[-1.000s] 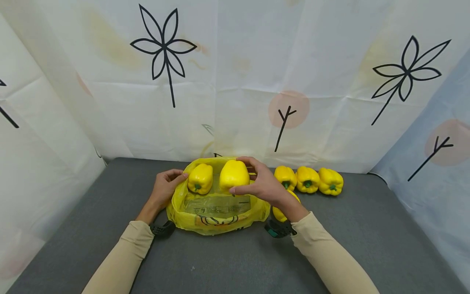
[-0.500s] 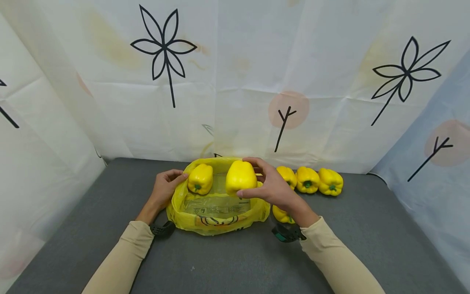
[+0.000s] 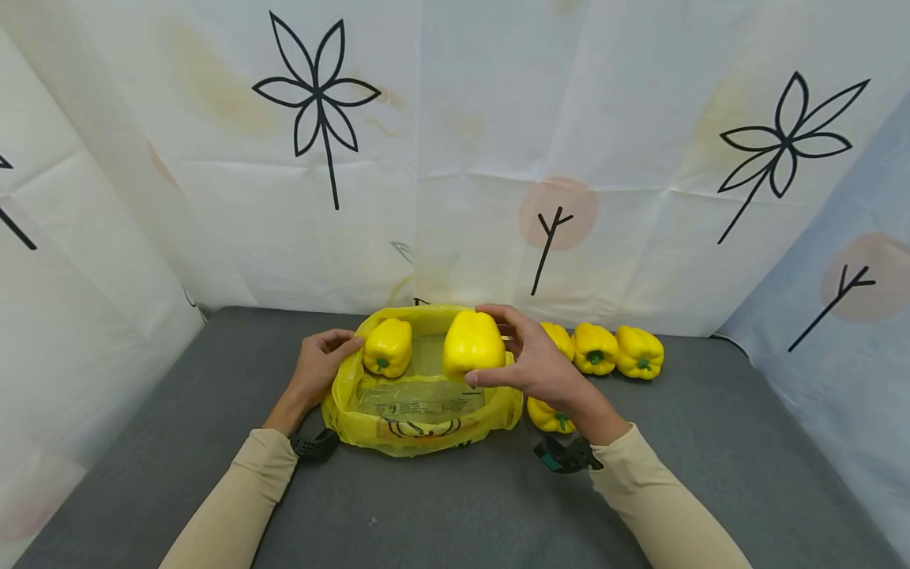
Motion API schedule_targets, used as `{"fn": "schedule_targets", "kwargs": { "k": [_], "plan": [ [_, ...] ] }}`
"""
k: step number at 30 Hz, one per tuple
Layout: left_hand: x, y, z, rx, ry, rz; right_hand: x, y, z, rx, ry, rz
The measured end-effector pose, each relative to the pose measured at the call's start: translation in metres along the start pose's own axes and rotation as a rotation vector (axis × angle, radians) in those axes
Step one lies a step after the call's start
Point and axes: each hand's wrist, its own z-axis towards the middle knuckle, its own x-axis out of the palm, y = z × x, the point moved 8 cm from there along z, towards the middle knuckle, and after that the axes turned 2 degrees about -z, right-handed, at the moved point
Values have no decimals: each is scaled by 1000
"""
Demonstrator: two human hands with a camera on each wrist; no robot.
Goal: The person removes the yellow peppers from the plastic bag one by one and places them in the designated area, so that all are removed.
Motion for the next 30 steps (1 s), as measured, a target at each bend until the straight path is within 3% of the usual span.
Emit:
{"fn": "schedule_targets", "kwargs": {
  "k": [23,30],
  "plan": [
    [-1,2,0,11,-2,-16,-13,10,-13,-38,-40,-45],
    [1,-1,-1,-1,1,-9,-18,7,-19,-39,-34,-13]
  ]
}}
